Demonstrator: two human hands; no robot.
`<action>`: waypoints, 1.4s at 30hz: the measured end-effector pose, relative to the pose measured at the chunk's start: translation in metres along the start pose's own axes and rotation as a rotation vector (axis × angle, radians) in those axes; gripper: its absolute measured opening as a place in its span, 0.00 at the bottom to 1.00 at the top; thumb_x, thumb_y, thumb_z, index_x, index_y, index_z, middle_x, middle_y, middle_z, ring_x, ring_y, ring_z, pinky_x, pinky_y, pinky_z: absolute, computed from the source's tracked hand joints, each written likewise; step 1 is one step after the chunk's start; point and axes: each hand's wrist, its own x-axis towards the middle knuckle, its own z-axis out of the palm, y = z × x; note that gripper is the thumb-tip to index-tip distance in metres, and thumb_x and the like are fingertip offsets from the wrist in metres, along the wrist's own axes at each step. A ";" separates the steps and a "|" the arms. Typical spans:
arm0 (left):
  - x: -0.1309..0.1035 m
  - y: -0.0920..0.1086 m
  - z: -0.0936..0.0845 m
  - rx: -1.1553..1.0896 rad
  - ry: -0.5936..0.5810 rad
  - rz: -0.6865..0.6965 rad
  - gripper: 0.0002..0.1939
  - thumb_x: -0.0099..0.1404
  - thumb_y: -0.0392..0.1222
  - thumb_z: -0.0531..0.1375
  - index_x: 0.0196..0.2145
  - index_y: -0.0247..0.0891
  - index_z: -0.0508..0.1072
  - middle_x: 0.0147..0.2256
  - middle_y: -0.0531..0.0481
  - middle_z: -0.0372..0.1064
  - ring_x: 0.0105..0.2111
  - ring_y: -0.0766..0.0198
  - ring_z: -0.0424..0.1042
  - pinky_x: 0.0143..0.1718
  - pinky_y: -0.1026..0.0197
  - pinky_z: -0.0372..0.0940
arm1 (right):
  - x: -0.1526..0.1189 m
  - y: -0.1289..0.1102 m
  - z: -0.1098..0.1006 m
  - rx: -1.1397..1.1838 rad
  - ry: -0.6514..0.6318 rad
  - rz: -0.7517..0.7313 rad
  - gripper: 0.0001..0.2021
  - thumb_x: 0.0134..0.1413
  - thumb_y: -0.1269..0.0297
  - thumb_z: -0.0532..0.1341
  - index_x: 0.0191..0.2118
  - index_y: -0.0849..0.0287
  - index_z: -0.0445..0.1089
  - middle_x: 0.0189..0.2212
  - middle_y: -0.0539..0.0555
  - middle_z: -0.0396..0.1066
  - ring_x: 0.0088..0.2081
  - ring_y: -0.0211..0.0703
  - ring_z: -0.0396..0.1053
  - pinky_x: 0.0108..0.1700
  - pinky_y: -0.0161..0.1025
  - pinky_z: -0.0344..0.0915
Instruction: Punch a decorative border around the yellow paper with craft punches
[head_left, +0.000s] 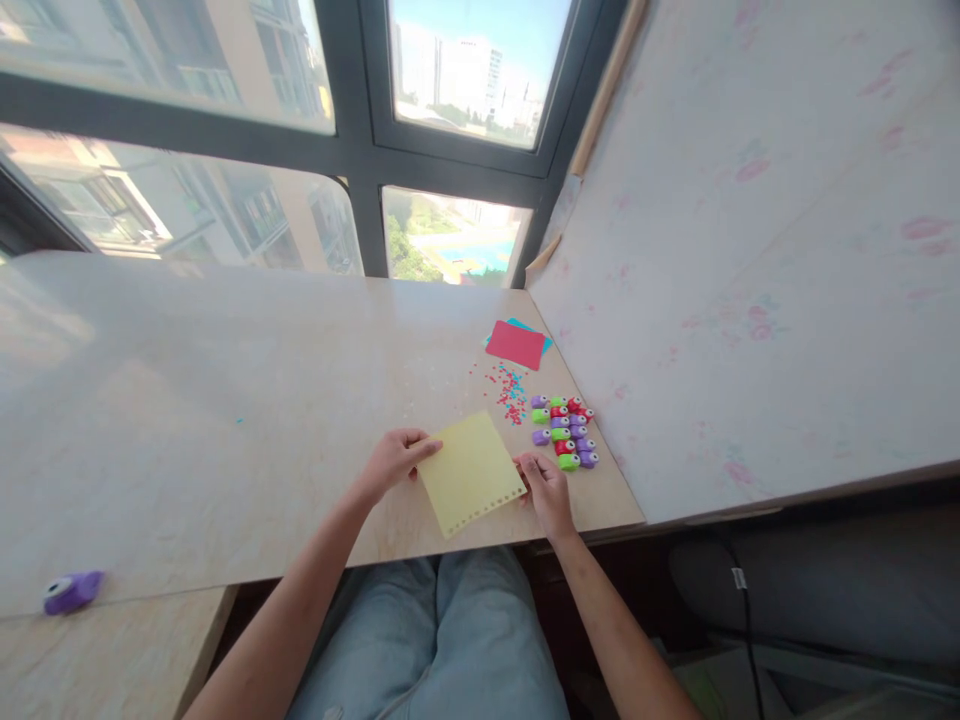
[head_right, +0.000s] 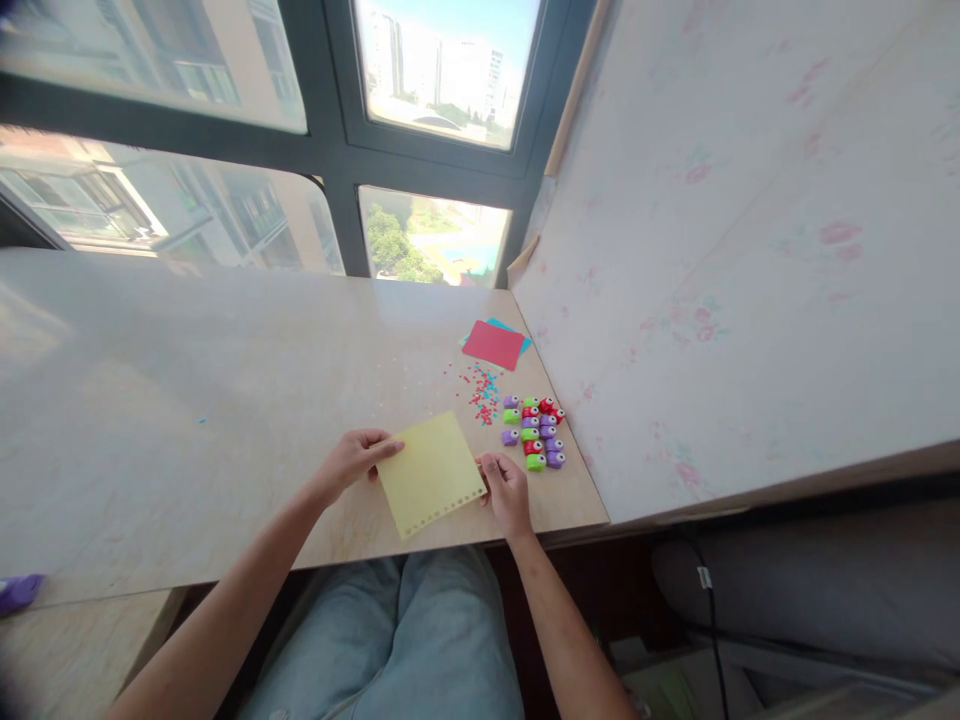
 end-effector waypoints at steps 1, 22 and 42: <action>-0.003 -0.003 -0.002 -0.045 0.047 -0.021 0.21 0.54 0.58 0.63 0.27 0.34 0.75 0.23 0.49 0.69 0.21 0.67 0.64 0.20 0.66 0.57 | 0.000 0.000 0.000 -0.001 0.001 -0.001 0.23 0.50 0.41 0.63 0.34 0.60 0.73 0.19 0.48 0.68 0.17 0.36 0.62 0.17 0.32 0.57; -0.017 -0.010 -0.011 -0.109 0.100 -0.061 0.16 0.52 0.52 0.64 0.32 0.35 0.76 0.27 0.47 0.72 0.24 0.64 0.69 0.20 0.66 0.61 | -0.008 0.000 0.010 -0.206 0.020 -0.047 0.20 0.52 0.45 0.62 0.34 0.60 0.72 0.23 0.50 0.71 0.19 0.37 0.66 0.17 0.31 0.60; -0.022 -0.010 -0.006 -0.107 0.146 -0.067 0.18 0.52 0.55 0.65 0.31 0.36 0.77 0.27 0.47 0.73 0.25 0.62 0.69 0.20 0.67 0.60 | -0.025 0.001 0.001 -0.641 -0.020 -0.666 0.21 0.59 0.60 0.58 0.58 0.54 0.62 0.53 0.61 0.67 0.57 0.55 0.62 0.58 0.57 0.57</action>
